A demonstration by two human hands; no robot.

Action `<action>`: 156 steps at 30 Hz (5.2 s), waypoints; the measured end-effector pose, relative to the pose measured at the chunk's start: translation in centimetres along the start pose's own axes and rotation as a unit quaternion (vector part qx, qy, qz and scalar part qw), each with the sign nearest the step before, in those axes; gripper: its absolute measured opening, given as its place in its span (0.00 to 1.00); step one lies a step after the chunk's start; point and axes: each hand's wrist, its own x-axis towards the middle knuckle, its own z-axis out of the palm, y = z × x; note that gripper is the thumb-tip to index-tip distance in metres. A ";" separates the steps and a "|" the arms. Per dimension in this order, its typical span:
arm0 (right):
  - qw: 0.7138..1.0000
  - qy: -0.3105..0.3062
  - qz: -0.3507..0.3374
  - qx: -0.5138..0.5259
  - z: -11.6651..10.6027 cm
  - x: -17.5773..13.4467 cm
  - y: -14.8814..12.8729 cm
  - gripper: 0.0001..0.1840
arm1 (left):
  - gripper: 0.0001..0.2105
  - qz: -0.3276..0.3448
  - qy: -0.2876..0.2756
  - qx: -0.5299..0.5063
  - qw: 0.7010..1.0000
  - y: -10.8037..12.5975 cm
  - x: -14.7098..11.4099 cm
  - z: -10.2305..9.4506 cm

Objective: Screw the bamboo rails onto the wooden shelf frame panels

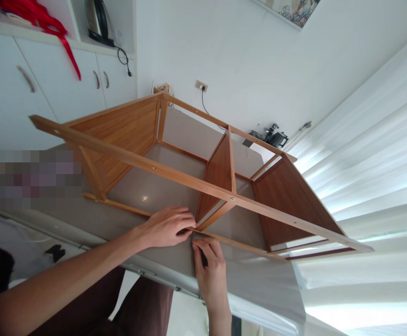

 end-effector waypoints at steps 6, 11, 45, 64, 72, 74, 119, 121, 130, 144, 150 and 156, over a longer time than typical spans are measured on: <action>1.000 0.001 -0.004 0.001 0.0 0.2 -0.4 0.10 | 0.02 -0.005 0.004 -0.005 1.000 -0.1 0.0 0.3; 1.000 0.002 -0.001 -0.005 0.0 0.1 -0.3 0.10 | 0.01 -0.001 0.008 -0.005 1.000 0.0 0.0 0.2; 1.000 0.007 -0.025 -0.010 -0.3 1.0 -0.6 0.08 | 0.05 0.051 -0.011 0.009 0.999 -0.3 0.9 -0.4; 0.999 0.032 0.001 -0.020 0.2 0.2 0.0 0.05 | 0.05 0.040 -0.033 -0.029 0.998 -0.6 0.7 -0.6; 0.999 0.033 -0.003 -0.033 0.2 0.2 -0.2 0.03 | 0.04 0.033 -0.037 -0.029 0.998 -0.6 0.7 -0.5; 0.999 0.036 -0.007 -0.041 0.2 0.2 -0.2 0.03 | 0.04 0.034 -0.036 -0.029 0.998 -0.6 0.7 -0.5; 0.998 -0.012 0.004 -0.058 0.2 0.0 -0.3 0.07 | 0.06 0.035 -0.031 -0.020 0.999 -0.5 0.6 -0.5; 0.998 -0.014 0.008 -0.055 0.1 0.1 -0.4 0.07 | 0.06 0.037 -0.030 -0.020 0.999 -0.6 0.6 -0.4; 0.999 -0.020 -0.001 -0.050 -0.3 0.7 -1.3 0.07 | 0.06 0.035 -0.028 -0.019 0.999 -0.4 0.6 -0.7; 0.989 -0.011 -0.059 -0.137 -0.5 1.0 -1.7 0.06 | 0.06 0.050 -0.019 -0.014 0.998 -0.5 0.6 -0.6; 0.990 0.042 -0.058 -0.120 0.0 0.4 -0.7 0.06 | 0.06 0.049 -0.017 -0.019 0.998 -0.5 0.6 -0.7; 0.994 0.052 -0.051 -0.085 0.4 0.4 -0.5 0.03 | 0.06 0.042 -0.021 -0.018 0.999 -0.5 0.6 -0.5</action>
